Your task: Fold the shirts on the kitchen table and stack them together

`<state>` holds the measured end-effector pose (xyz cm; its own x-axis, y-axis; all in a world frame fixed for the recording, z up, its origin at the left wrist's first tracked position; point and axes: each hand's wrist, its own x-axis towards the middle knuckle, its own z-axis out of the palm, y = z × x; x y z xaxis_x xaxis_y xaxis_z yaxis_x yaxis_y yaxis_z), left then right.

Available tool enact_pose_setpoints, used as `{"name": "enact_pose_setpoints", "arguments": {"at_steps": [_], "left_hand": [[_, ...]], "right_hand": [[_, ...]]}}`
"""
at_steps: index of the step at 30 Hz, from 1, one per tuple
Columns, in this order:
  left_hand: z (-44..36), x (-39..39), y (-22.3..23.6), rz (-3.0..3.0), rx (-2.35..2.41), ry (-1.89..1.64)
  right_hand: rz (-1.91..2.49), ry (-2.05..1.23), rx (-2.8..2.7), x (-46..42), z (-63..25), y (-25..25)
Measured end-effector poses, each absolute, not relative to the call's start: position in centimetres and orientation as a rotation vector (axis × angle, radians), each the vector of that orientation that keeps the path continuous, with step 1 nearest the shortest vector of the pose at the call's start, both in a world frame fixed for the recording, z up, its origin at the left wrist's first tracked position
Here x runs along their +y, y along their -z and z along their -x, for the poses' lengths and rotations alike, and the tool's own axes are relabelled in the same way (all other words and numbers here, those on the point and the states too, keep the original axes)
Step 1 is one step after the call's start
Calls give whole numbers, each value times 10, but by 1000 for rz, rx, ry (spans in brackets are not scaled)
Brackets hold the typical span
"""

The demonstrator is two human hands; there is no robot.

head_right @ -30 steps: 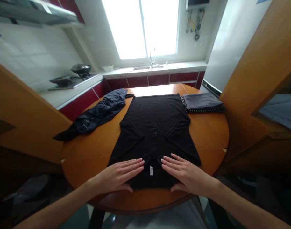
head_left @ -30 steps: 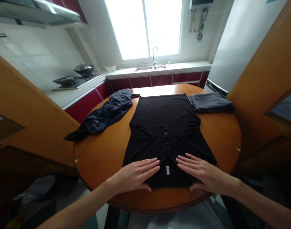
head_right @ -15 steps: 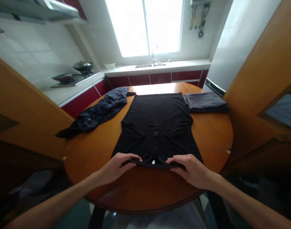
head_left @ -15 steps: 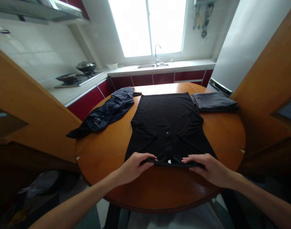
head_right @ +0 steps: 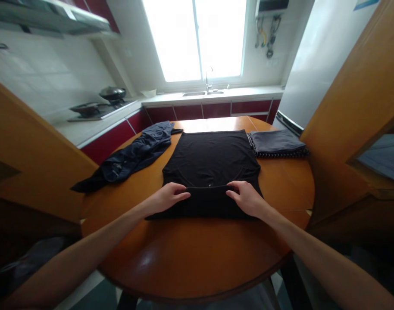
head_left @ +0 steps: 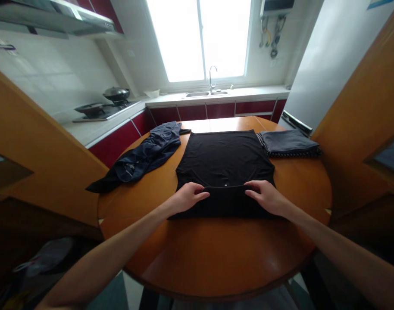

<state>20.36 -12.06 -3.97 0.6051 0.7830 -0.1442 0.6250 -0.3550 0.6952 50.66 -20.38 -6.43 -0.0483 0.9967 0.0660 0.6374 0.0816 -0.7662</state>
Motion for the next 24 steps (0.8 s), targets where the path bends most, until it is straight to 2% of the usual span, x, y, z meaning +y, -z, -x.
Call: {"name": "enact_pose_setpoints", "arguments": {"at_steps": [4, 9, 14, 19, 24], "left_hand": [[-208, -112, 47, -2179, 1162, -296], [-206, -111, 57, -2146, 1225, -327], [-198, -114, 47, -2113, 1162, -254], [-164, -123, 33, -2048, 1172, -248], [-114, -144, 39, -1995, 1247, -352]], "right_hand": [[1794, -541, -1784, -194, -508, 74], [1897, -511, -1809, -193, -507, 77], [1875, -498, -1820, -195, -506, 72], [1852, -465, -1788, -226, -535, 67], [1740, -444, -1781, -277, -572, 78]]}}
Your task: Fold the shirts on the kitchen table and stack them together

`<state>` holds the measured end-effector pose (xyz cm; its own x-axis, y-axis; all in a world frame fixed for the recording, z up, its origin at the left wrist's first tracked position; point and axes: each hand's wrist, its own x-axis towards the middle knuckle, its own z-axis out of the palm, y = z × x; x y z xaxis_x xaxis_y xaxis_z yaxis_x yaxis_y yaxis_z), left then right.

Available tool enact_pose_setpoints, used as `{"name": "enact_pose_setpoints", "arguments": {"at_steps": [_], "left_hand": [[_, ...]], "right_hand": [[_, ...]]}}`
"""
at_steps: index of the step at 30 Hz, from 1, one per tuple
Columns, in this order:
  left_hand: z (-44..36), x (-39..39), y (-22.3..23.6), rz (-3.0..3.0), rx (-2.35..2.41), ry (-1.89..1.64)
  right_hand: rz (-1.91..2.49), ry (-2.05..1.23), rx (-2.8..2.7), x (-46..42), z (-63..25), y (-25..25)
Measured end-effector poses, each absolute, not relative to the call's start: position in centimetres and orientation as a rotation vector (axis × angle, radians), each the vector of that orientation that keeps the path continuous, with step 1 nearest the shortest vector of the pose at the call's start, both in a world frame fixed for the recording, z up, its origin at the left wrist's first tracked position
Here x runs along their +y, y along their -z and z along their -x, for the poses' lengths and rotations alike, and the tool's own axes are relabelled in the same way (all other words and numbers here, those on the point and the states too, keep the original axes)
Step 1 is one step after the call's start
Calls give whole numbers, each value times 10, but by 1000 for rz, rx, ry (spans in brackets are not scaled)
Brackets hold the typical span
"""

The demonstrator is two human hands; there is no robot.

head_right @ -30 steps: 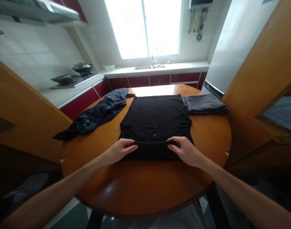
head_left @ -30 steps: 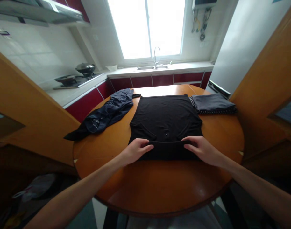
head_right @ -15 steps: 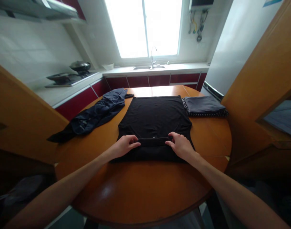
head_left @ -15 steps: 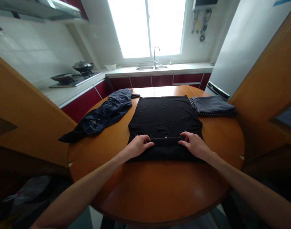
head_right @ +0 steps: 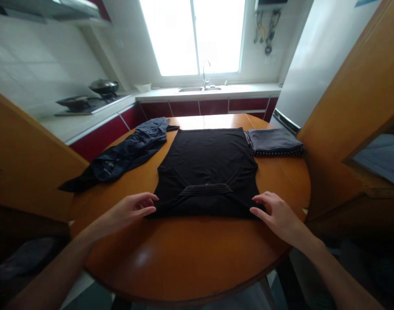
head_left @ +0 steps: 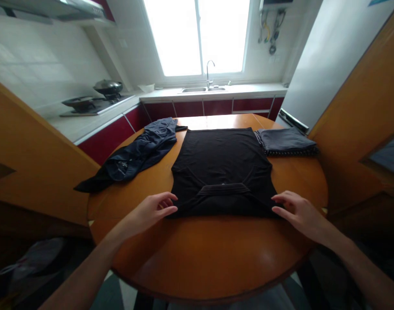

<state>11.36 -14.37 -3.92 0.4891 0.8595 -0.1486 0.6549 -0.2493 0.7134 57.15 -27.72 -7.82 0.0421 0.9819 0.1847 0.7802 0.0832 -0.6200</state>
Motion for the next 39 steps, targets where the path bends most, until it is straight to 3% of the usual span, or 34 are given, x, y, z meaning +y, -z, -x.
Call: {"name": "enact_pose_setpoints", "arguments": {"at_steps": [9, 19, 26, 29, 32, 39], "left_hand": [[-107, -167, 52, -2199, 1331, -531], [-102, -144, 89, -2359, 1562, -607], [-111, -152, 73, -2543, 1648, -590], [-149, -169, 54, -2742, 1375, -689], [-196, -177, 52, -2904, 902, -514], [-225, -155, 81, -2928, 719, -201]], "right_hand": [[1705, -358, -1673, -283, -571, 99], [2044, -2, -1687, -270, -584, 124], [2008, 224, -1714, -274, -564, 99], [1708, 215, -1866, -264, -523, 74], [1425, 103, -2163, -243, -477, 61], [1387, -9, -2428, -212, -450, 95]]}}
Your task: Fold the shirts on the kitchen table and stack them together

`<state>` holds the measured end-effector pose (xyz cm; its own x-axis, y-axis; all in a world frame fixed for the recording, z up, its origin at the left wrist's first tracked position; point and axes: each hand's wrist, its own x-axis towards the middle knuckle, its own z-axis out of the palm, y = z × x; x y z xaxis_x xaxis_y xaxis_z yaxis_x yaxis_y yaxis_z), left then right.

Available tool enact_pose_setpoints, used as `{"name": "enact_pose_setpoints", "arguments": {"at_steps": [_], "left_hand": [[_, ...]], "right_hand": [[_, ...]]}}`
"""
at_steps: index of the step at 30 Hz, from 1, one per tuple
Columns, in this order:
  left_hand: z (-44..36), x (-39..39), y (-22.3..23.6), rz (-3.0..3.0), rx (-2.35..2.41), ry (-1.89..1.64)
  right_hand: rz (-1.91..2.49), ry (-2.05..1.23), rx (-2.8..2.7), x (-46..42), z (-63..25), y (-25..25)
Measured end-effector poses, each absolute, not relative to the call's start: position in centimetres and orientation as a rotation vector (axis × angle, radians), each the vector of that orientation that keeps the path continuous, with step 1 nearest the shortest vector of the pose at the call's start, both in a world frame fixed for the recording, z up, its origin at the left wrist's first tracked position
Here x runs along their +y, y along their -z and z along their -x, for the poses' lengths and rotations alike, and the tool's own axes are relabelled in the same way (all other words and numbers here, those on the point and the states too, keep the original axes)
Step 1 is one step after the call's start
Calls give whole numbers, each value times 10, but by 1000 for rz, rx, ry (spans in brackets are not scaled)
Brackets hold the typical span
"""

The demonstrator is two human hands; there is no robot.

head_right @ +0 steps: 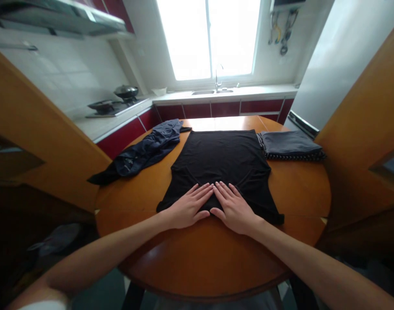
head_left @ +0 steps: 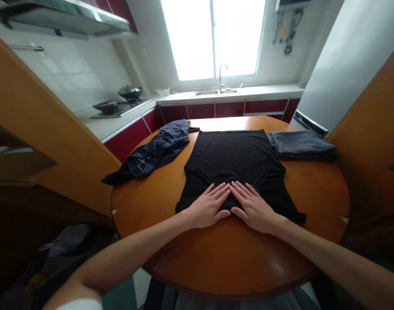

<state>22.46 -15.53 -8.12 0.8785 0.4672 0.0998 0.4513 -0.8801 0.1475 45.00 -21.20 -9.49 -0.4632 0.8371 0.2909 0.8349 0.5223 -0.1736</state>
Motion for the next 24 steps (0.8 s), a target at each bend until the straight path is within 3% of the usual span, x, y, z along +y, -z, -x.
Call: {"name": "enact_pose_setpoints", "arguments": {"at_steps": [24], "left_hand": [[-201, -158, 75, -2864, 826, -255]], "right_hand": [[1734, 61, -2283, -233, -497, 108]]}}
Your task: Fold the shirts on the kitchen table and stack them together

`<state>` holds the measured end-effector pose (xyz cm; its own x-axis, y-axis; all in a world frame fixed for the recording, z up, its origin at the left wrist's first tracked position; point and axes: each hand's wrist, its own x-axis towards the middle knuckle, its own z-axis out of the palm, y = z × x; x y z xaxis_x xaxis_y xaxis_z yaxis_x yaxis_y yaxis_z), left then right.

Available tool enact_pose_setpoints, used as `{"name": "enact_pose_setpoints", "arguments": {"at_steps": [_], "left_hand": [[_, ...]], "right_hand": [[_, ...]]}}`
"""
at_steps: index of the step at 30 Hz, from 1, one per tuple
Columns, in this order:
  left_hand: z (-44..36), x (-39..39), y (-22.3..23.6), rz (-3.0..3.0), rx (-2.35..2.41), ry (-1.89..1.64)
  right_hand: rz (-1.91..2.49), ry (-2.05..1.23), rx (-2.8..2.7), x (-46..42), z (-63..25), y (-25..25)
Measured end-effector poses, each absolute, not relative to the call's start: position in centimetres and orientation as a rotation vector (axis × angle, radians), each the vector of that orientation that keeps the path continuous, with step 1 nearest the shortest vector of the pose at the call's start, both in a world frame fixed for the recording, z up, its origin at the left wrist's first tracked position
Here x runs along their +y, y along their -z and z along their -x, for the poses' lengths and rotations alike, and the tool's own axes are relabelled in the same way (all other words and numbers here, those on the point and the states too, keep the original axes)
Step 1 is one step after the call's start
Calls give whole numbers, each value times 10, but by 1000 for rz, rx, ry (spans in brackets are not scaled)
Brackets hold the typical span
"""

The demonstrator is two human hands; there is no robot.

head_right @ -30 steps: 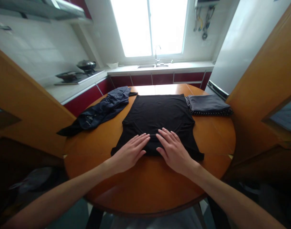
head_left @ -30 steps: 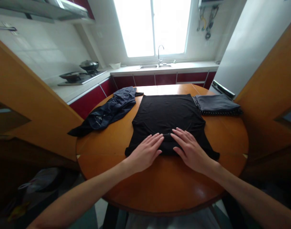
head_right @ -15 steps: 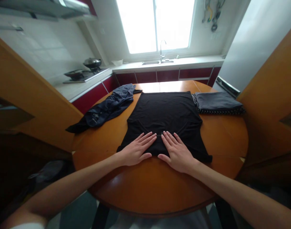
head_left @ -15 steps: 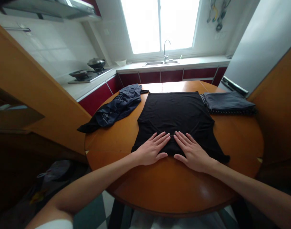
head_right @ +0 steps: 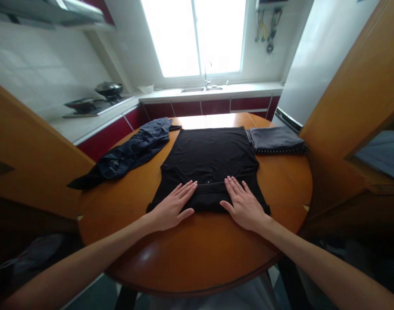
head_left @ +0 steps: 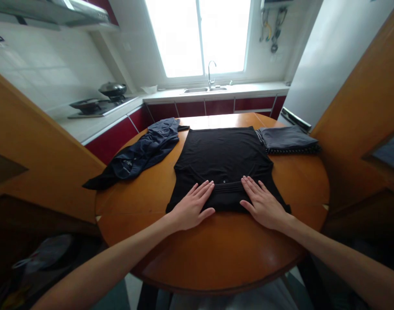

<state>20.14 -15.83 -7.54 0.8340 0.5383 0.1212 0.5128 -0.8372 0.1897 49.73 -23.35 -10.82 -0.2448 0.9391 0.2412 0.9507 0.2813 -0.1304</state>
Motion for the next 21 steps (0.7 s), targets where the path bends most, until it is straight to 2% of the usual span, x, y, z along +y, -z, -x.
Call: {"name": "enact_pose_setpoints", "arguments": {"at_steps": [5, 9, 15, 21], "left_hand": [[-231, -170, 69, -2851, 923, -493], [-247, -175, 72, -2897, 859, -410], [-242, -173, 82, -2946, 785, -265], [-235, -169, 73, -2865, 834, -394]], "right_hand": [[1686, 54, -2221, -233, -484, 92], [1547, 63, -2211, -222, -469, 77], [1609, -42, -2296, -208, -461, 96], [1615, -83, -2120, -209, -468, 103]]}}
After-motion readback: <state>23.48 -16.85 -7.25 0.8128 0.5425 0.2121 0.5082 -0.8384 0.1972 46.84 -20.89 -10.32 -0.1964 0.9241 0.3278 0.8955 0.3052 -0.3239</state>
